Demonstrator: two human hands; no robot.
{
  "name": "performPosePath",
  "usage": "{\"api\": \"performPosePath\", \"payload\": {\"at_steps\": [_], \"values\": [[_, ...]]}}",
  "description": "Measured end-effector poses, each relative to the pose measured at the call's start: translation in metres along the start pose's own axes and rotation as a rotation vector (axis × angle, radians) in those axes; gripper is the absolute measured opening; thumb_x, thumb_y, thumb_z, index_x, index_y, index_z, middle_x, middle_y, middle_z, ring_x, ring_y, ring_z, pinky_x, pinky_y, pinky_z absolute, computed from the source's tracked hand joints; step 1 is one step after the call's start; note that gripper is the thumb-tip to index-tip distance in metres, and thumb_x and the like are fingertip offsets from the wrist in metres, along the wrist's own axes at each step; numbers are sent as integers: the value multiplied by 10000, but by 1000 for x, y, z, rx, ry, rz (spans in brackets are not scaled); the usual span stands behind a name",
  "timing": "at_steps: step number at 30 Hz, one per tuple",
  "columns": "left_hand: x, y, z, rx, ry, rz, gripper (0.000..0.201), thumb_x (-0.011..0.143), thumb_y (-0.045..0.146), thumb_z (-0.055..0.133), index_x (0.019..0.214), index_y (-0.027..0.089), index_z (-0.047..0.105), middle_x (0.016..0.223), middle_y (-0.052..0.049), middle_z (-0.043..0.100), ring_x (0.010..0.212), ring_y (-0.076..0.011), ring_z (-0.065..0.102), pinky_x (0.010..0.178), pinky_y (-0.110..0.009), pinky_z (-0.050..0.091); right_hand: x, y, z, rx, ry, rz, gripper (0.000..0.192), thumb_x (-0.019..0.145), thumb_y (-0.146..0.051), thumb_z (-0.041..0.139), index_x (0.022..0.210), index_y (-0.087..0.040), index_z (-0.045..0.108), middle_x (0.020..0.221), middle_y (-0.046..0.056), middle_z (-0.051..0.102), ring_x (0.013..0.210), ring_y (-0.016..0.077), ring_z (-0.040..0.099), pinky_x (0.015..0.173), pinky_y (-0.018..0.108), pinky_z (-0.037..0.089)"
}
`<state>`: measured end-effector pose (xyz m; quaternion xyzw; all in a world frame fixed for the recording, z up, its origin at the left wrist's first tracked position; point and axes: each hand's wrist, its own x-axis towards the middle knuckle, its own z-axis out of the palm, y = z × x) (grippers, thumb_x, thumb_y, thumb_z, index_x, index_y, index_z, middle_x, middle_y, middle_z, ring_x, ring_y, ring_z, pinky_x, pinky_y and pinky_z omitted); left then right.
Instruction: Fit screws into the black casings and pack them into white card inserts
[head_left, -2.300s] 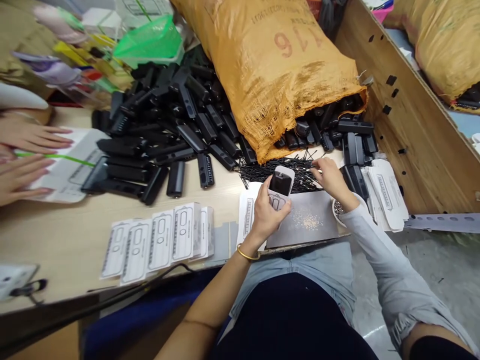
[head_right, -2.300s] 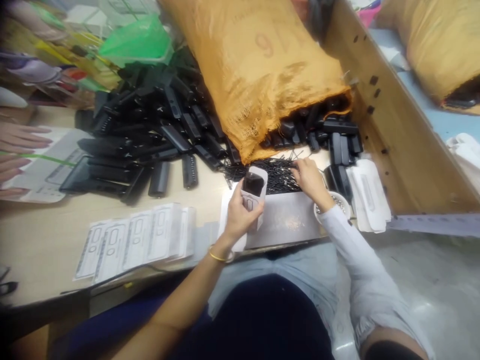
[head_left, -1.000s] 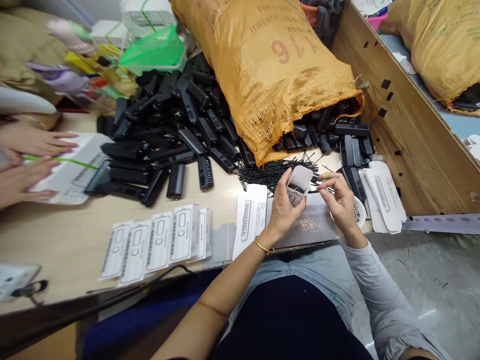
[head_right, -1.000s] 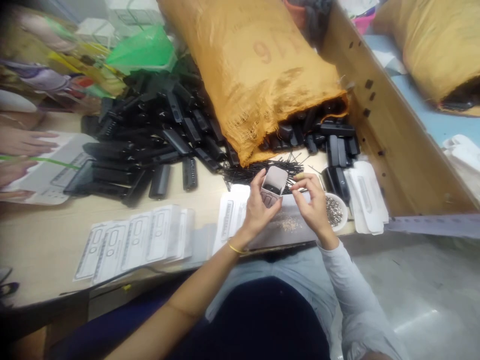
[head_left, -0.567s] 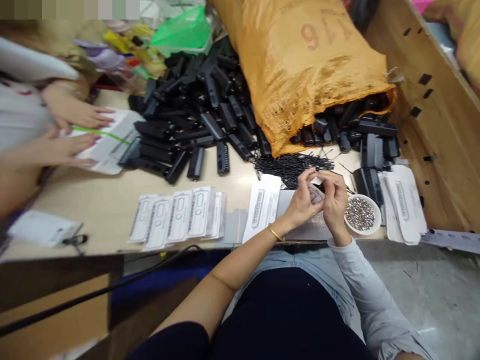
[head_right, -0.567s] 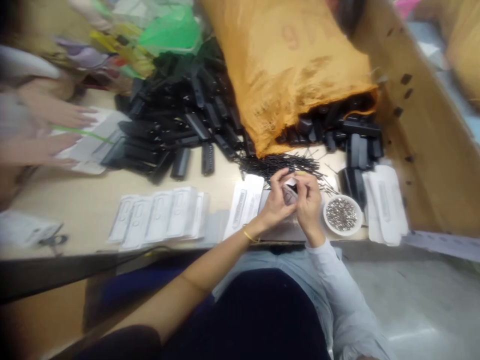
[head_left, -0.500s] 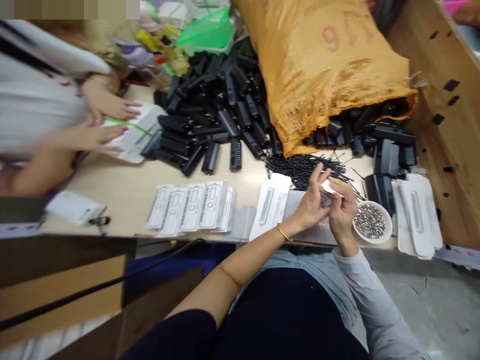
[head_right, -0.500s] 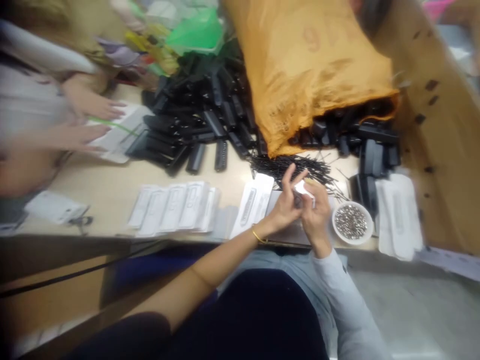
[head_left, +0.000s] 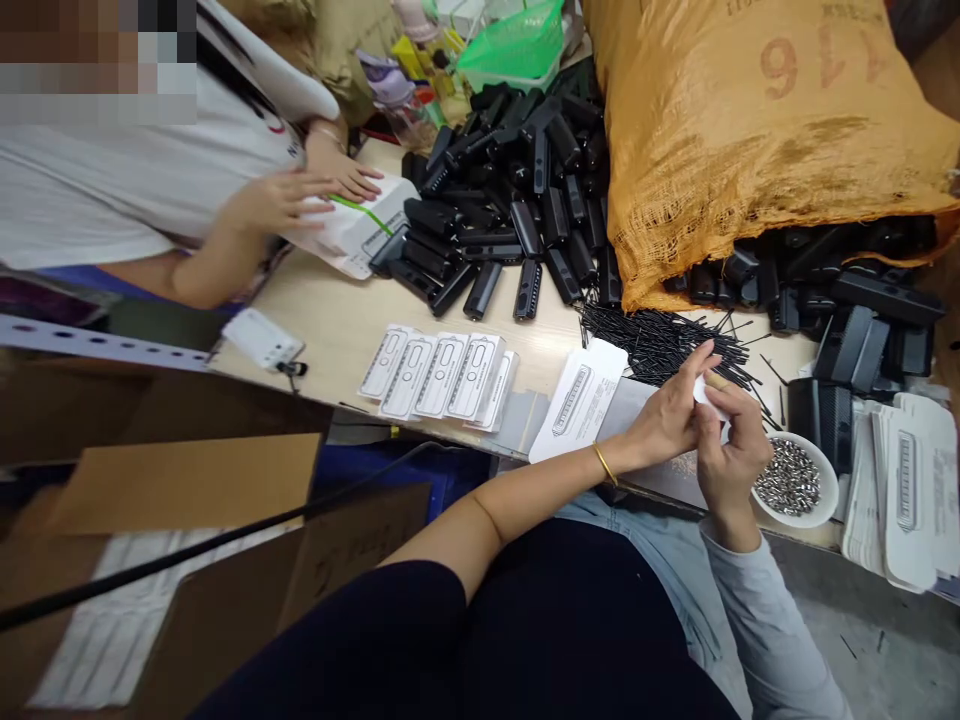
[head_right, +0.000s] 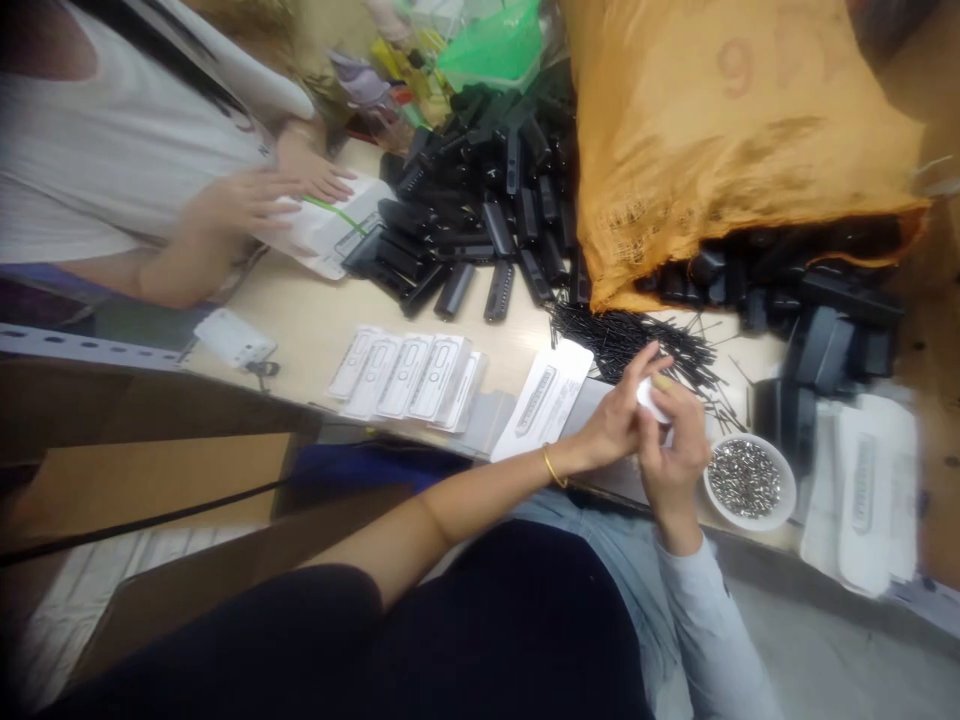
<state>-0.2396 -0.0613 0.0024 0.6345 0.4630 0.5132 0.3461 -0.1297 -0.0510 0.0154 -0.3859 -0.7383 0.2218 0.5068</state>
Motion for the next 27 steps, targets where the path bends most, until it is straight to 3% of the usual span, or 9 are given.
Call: {"api": "performPosePath", "payload": {"at_steps": [4, 8, 12, 15, 19, 24, 26, 27], "values": [[0, -1, 2, 21, 2, -10, 902, 875, 378, 596, 1517, 161, 2, 1497, -206, 302, 1360, -279, 388, 1069, -431, 422, 10, 1, 0, 104, 103, 220, 225, 893, -242, 596, 1102, -162, 615, 1059, 86, 634, 988, 187, 623, 872, 366, 508], [0, -4, 1, 4, -5, 34, 871, 895, 369, 563, 1511, 146, -11, 1501, -211, 288, 1379, -266, 361, 1078, -412, 417, 5, 3, 3, -68, 32, -27, 175, 924, -205, 519, 1033, -172, 651, 1045, 86, 660, 1015, 210, 624, 900, 402, 496], [-4, -9, 0, -10, 28, 89, 828, 894, 374, 563, 1490, 164, 27, 1472, -207, 325, 1350, -258, 400, 1075, -419, 413, -8, 3, 9, -90, 24, -213, 314, 886, -191, 532, 1193, -187, 592, 1227, 118, 597, 1174, 263, 554, 988, 486, 454], [-8, -9, -2, 4, 77, 75, 792, 855, 366, 609, 1428, 153, 104, 1418, -214, 368, 1328, -258, 417, 1071, -417, 405, -9, 3, 5, -36, -4, -134, 391, 881, -199, 534, 1271, -181, 536, 1299, 132, 552, 1241, 263, 509, 1035, 510, 422], [-11, -13, -2, 79, 48, -62, 700, 832, 410, 615, 1323, 146, 191, 1332, -212, 408, 1228, -253, 494, 993, -383, 452, -7, 5, -6, 81, -102, 21, 307, 940, -222, 430, 1210, -189, 572, 1336, 109, 539, 1259, 225, 511, 1051, 489, 430], [-5, -25, 9, 309, 122, 154, 543, 880, 312, 493, 1310, 109, 229, 1241, -197, 422, 1175, -248, 460, 1006, -423, 419, -7, 8, -5, -44, -20, -165, 321, 920, -169, 453, 1212, -189, 584, 1265, 111, 588, 1232, 211, 526, 1042, 465, 440], [1, -21, 6, 380, 84, 180, 600, 861, 297, 528, 1344, 78, 246, 1258, -206, 404, 1219, -263, 418, 1035, -423, 395, -5, 10, -8, -23, -61, -103, 291, 937, -199, 455, 1191, -177, 595, 1266, 112, 586, 1229, 202, 523, 1054, 452, 425], [3, -16, -1, 415, 38, 124, 651, 845, 309, 563, 1369, 74, 257, 1267, -202, 402, 1210, -266, 429, 1017, -408, 412, -5, 12, -11, 1, -95, -44, 283, 947, -223, 455, 1186, -171, 597, 1274, 112, 580, 1230, 199, 520, 1058, 446, 419]]}}
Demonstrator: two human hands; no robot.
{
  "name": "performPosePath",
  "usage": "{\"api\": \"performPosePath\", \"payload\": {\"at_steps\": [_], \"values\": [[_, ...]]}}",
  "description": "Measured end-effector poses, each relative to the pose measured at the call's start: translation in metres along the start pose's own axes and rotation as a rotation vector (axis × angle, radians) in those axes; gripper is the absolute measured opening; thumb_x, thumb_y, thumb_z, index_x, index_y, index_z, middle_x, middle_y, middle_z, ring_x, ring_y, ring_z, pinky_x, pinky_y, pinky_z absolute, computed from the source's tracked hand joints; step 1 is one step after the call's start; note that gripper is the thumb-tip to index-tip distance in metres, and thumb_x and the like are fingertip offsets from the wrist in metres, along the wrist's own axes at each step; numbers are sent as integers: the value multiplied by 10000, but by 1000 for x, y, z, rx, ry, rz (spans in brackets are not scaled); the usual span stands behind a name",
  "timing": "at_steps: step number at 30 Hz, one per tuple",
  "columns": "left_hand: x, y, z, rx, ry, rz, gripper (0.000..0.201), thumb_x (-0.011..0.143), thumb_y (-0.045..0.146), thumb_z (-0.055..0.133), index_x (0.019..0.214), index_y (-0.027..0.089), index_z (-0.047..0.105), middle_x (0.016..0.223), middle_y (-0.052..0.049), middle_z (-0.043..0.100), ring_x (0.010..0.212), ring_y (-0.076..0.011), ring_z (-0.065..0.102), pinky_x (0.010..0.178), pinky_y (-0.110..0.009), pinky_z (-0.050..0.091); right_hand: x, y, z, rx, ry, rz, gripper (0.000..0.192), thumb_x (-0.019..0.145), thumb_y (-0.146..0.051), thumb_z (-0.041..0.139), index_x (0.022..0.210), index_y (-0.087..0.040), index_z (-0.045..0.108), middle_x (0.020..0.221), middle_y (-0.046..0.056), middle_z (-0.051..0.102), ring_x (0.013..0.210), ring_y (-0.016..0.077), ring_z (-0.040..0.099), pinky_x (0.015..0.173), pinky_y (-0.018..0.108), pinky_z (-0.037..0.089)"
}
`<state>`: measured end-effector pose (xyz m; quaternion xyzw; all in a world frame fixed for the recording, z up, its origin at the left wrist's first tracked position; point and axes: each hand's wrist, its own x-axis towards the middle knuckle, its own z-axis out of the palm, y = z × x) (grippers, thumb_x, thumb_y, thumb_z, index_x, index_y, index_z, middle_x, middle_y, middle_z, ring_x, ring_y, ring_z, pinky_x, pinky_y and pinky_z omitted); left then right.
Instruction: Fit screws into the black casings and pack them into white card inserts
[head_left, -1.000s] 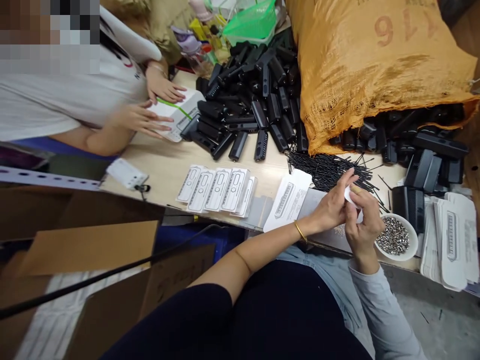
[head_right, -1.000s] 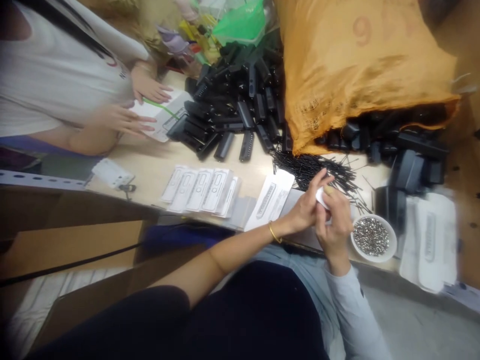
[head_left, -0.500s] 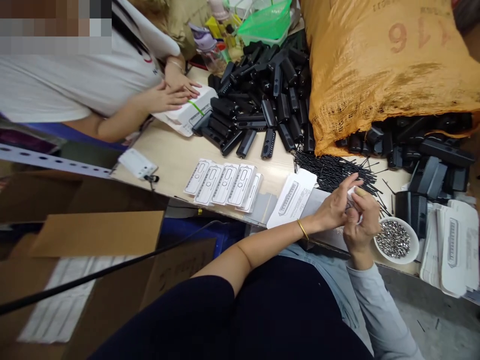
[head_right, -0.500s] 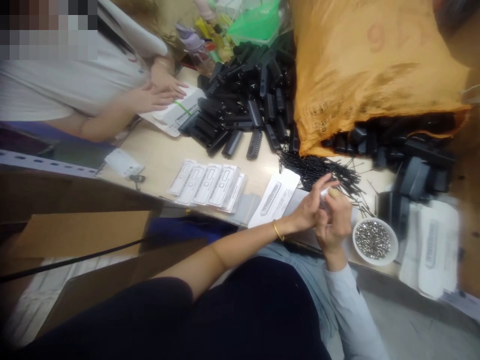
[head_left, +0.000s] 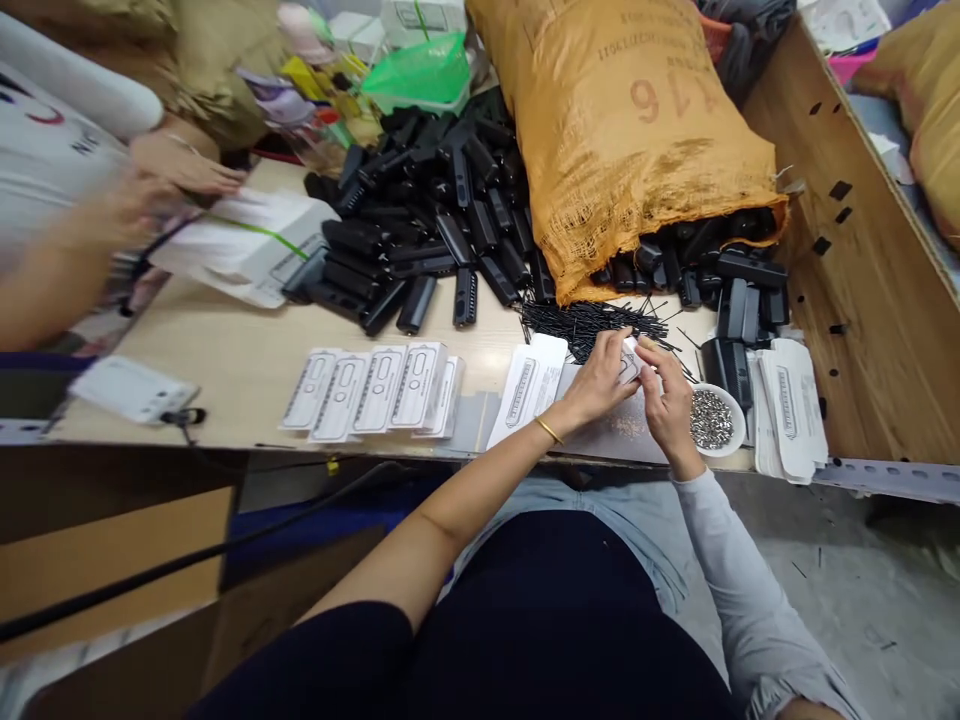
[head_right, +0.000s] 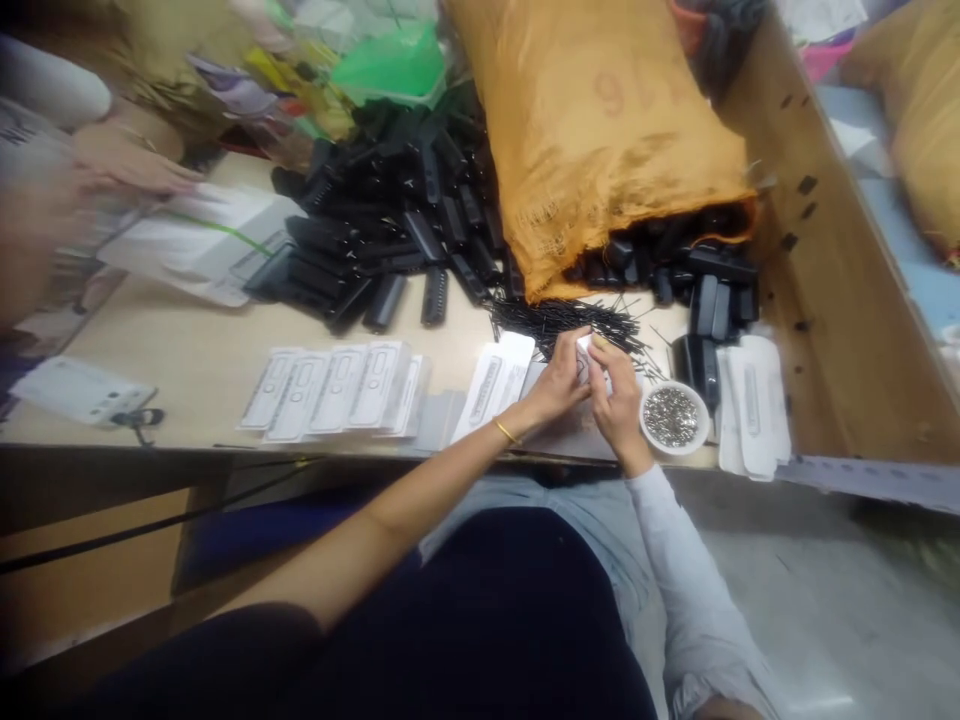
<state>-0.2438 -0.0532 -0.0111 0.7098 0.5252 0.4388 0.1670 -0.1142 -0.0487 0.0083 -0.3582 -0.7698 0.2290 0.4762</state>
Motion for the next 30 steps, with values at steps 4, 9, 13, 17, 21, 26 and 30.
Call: {"api": "performPosePath", "payload": {"at_steps": [4, 9, 13, 17, 21, 26, 30], "values": [[-7, 0, -64, 324, -124, -504, 764, 816, 453, 609, 1430, 90, 338, 1222, -172, 463, 1031, -271, 543, 871, -391, 479, -12, 17, -21, 166, 0, 266, 320, 961, -328, 469, 1215, -161, 565, 1231, 115, 597, 1142, 189, 575, 989, 415, 466], [-55, -38, -142, 889, -174, -893, 770, 840, 504, 538, 1374, -36, 413, 1211, -253, 500, 1149, -395, 475, 986, -493, 371, -30, 47, -42, 212, 140, 531, 380, 905, -450, 545, 1101, -128, 592, 1051, 119, 660, 965, 194, 633, 893, 404, 501], [-75, -60, -168, 977, -203, -1003, 792, 837, 518, 497, 1390, -38, 386, 1252, -272, 486, 1193, -406, 448, 994, -482, 358, -32, 57, -59, 168, 48, 551, 388, 880, -459, 570, 1092, -136, 604, 1015, 111, 667, 898, 189, 641, 853, 384, 507], [-71, -63, -186, 956, -280, -1061, 810, 822, 578, 465, 1393, 7, 411, 1237, -262, 495, 1162, -398, 481, 947, -450, 400, -39, 64, -82, 7, 42, 557, 396, 864, -474, 579, 1078, -146, 636, 1014, 111, 666, 918, 203, 629, 846, 378, 505], [-68, -73, -194, 983, -236, -1093, 865, 816, 602, 477, 1426, 0, 363, 1259, -299, 439, 1178, -450, 443, 947, -510, 386, -52, 74, -99, -54, 66, 609, 402, 856, -494, 578, 1050, -150, 653, 989, 107, 670, 856, 202, 621, 801, 372, 507], [-75, -87, -199, 976, -200, -1107, 804, 904, 586, 383, 1513, 81, 239, 1398, -322, 253, 1266, -514, 313, 978, -599, 315, -63, 80, -109, -110, 37, 674, 383, 869, -486, 568, 1074, -173, 651, 1002, 84, 673, 868, 200, 628, 808, 364, 491], [-71, -88, -204, 945, -237, -1116, 684, 928, 335, 451, 1525, 104, 209, 1470, -293, 193, 1327, -530, 224, 1008, -644, 268, -66, 84, -110, -216, 1, 626, 335, 897, -440, 542, 1083, -177, 633, 999, 76, 671, 851, 201, 619, 794, 363, 478]]}}
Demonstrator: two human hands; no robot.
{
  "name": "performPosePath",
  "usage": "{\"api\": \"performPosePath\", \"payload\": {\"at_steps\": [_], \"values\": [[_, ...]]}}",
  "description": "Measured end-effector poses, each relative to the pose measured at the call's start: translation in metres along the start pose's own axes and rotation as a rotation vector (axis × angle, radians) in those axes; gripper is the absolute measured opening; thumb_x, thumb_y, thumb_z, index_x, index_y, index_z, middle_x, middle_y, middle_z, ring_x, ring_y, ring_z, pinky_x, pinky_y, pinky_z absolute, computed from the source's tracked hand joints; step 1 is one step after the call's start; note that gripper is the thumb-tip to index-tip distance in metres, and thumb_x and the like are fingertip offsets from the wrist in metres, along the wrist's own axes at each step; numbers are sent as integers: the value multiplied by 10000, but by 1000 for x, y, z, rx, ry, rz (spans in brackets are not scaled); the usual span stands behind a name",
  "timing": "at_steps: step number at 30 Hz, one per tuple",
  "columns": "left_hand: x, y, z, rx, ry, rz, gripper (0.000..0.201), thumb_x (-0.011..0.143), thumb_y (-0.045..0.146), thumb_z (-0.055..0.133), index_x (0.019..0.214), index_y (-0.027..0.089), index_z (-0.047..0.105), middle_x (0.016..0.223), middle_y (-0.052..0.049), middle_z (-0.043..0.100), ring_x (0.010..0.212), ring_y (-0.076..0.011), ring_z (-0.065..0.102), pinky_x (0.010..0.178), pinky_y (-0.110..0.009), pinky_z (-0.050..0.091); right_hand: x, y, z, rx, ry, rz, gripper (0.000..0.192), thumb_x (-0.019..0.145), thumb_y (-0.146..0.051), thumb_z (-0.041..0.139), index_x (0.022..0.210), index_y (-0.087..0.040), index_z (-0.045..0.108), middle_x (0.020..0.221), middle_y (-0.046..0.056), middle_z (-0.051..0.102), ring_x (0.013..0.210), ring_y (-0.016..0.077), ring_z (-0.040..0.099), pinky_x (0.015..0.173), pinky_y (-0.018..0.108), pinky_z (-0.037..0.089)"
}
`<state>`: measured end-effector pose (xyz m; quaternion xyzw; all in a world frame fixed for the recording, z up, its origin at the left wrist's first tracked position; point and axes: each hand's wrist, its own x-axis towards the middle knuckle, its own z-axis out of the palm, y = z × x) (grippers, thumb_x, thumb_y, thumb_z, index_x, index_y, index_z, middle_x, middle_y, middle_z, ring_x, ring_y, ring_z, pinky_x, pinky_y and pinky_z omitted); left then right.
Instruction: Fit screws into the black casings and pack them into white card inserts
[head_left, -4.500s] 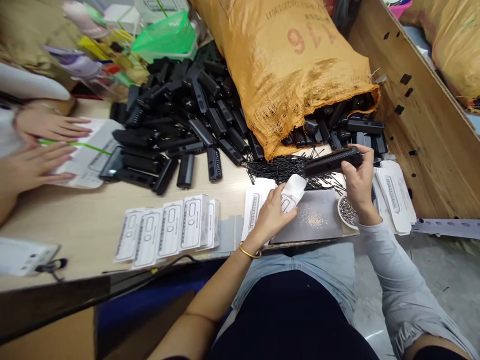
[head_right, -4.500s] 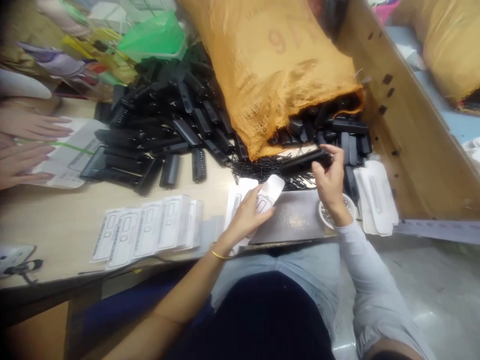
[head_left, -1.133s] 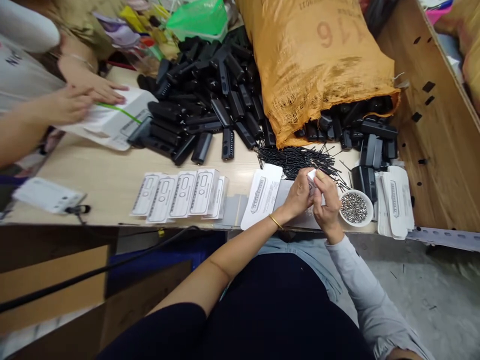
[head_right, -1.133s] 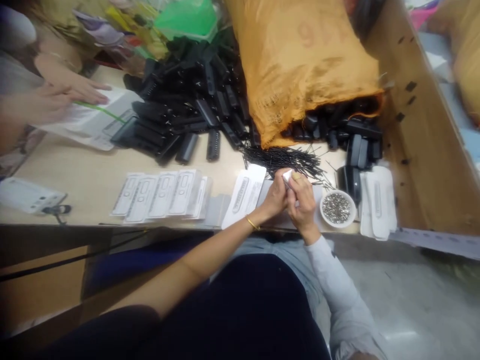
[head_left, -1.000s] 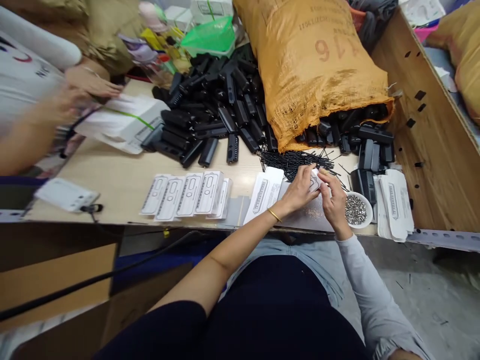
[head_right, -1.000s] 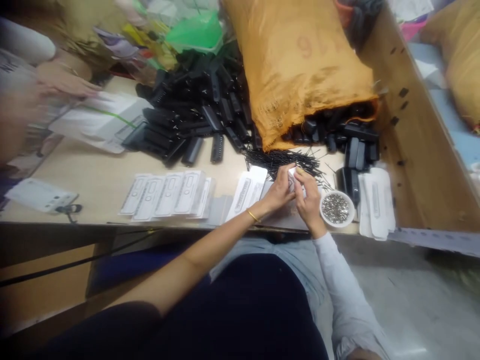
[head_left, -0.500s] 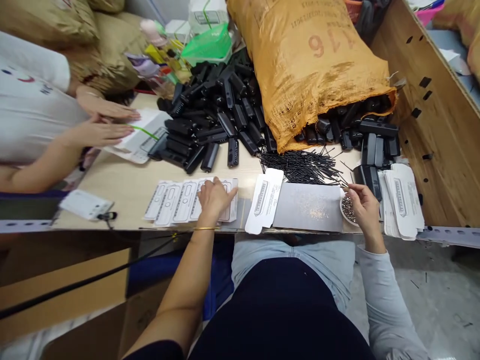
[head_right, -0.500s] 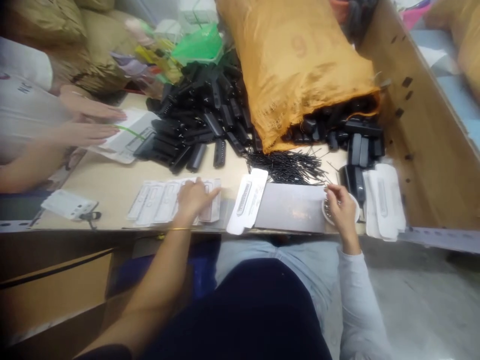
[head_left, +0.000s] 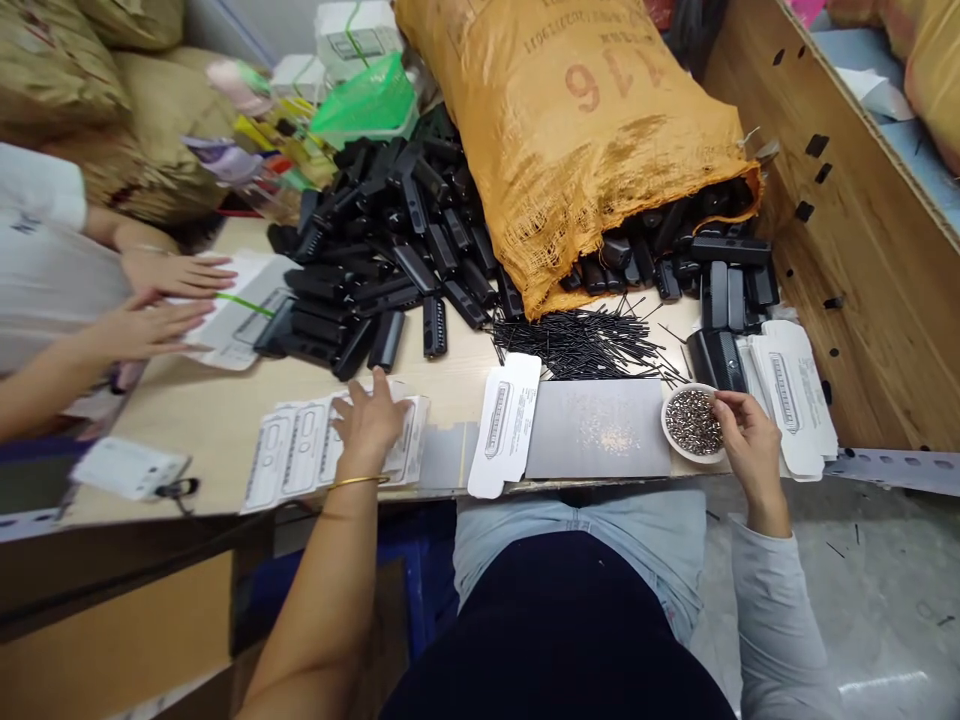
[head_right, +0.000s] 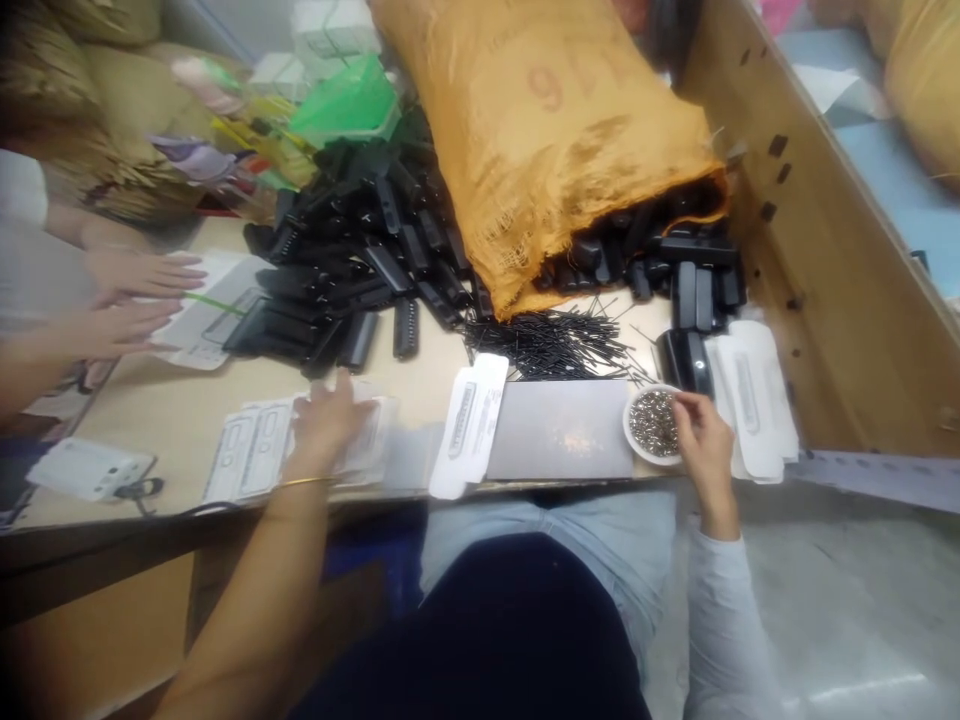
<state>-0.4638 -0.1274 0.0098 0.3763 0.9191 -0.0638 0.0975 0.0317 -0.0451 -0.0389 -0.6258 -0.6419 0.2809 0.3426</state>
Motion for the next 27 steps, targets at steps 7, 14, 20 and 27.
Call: {"api": "performPosePath", "payload": {"at_steps": [7, 14, 20, 27], "values": [[6, 165, -6, -338, 148, 841, 489, 916, 135, 442, 1405, 119, 434, 1353, -165, 469, 1249, -234, 466, 1070, -364, 376, 5, -1, 21, -448, -86, -388, 132, 885, -226, 537, 836, -144, 628, 885, 94, 614, 831, 236, 492, 757, 371, 407], [101, 300, 3, -145, 306, 965, 430, 933, 86, 271, 1230, 34, 577, 1329, -237, 466, 1364, -337, 292, 1119, -549, 145, -1, -12, 22, -219, -2, -292, 152, 918, -221, 503, 871, -154, 631, 930, 75, 621, 895, 206, 518, 824, 353, 419], [109, 267, 8, -156, 301, 1161, 490, 854, 192, 511, 1341, 149, 541, 1254, -156, 546, 1332, -335, 325, 1125, -542, 99, -5, -31, 33, 627, 55, 246, 234, 865, -371, 627, 942, -152, 593, 900, 66, 670, 718, 122, 582, 705, 275, 480], [35, 249, 19, -1053, 115, 867, 431, 891, 386, 546, 1242, 136, 532, 1234, -142, 571, 1212, -263, 499, 1141, -476, 225, 4, -44, 35, 1061, 71, 417, 319, 692, -340, 798, 850, -143, 603, 808, 37, 660, 612, 69, 545, 623, 206, 464]]}}
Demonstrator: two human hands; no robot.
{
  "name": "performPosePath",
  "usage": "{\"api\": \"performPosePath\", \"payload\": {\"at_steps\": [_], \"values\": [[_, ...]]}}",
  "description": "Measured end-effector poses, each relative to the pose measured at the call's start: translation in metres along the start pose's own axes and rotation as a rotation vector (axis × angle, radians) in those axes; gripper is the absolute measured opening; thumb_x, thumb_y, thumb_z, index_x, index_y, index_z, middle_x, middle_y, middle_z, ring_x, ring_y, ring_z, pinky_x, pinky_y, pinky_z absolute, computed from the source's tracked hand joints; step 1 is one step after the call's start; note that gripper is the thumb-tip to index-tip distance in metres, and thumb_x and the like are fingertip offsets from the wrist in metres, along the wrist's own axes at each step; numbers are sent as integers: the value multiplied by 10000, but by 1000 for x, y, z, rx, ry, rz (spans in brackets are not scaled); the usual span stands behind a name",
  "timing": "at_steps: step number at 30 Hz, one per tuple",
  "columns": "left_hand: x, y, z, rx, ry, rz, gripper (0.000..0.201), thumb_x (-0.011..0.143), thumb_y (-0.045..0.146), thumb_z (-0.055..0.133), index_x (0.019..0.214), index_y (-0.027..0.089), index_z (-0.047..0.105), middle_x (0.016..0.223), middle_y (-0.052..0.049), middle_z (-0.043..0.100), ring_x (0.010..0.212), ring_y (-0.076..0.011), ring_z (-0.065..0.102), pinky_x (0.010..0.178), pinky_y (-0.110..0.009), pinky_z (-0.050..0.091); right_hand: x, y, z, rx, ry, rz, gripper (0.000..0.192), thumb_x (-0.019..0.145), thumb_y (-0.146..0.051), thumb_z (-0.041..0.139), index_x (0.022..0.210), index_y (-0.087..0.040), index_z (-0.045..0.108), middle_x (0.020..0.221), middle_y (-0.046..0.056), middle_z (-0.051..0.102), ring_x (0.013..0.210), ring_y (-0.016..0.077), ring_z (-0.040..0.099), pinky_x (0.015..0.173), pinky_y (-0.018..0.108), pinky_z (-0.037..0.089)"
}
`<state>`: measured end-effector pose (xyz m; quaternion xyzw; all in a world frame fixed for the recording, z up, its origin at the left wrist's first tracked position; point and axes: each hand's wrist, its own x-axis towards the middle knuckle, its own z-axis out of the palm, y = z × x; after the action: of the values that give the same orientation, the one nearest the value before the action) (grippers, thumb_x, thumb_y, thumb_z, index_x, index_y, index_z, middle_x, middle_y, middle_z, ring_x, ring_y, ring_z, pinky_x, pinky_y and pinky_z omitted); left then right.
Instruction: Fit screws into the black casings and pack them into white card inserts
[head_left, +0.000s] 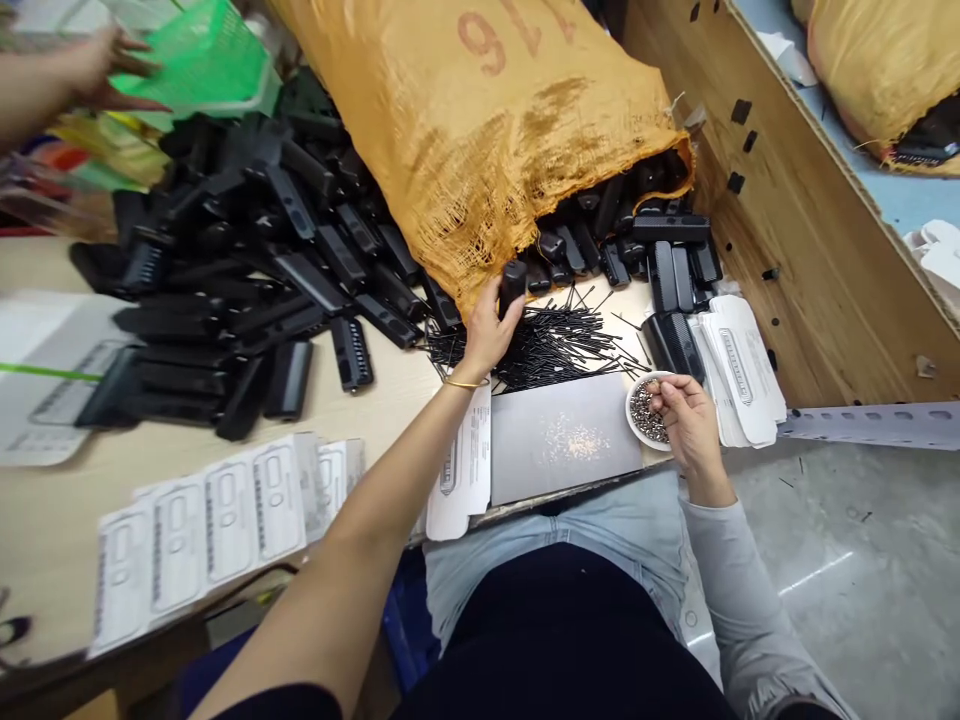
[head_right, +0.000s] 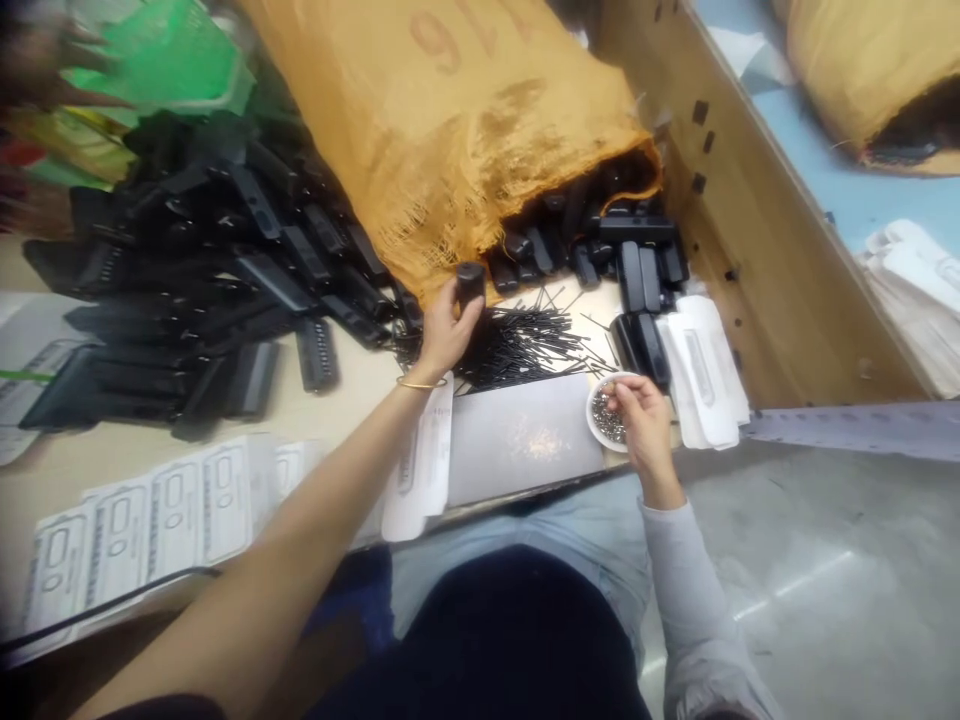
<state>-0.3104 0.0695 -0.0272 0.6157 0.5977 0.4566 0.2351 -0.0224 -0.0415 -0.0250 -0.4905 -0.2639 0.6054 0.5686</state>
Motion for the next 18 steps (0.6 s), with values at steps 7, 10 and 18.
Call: {"api": "performPosePath", "payload": {"at_steps": [7, 10, 18], "values": [[-54, 73, 2, -1012, -230, -798, 470, 808, 168, 621, 1238, 129, 437, 1141, -152, 564, 1014, -238, 600, 923, -443, 500, -8, 9, 26, -28, 26, -39, 289, 689, -314, 795, 905, -149, 695, 833, 43, 654, 638, 67, 548, 637, 211, 466], [-78, 82, -14, -570, -378, -385, 671, 699, 86, 670, 1335, 164, 471, 1223, -127, 566, 1070, -239, 577, 978, -432, 457, -9, 16, 38, -139, -55, -79, 277, 735, -309, 766, 953, -150, 703, 900, 60, 664, 696, 84, 581, 701, 234, 480], [-97, 87, -42, -593, -90, -298, 376, 662, 213, 785, 1009, 164, 646, 1055, -55, 654, 986, -180, 603, 909, -315, 464, -21, 19, 64, -221, -74, -228, 217, 749, -290, 754, 841, -134, 635, 822, 38, 648, 677, 108, 600, 681, 253, 480]]}}
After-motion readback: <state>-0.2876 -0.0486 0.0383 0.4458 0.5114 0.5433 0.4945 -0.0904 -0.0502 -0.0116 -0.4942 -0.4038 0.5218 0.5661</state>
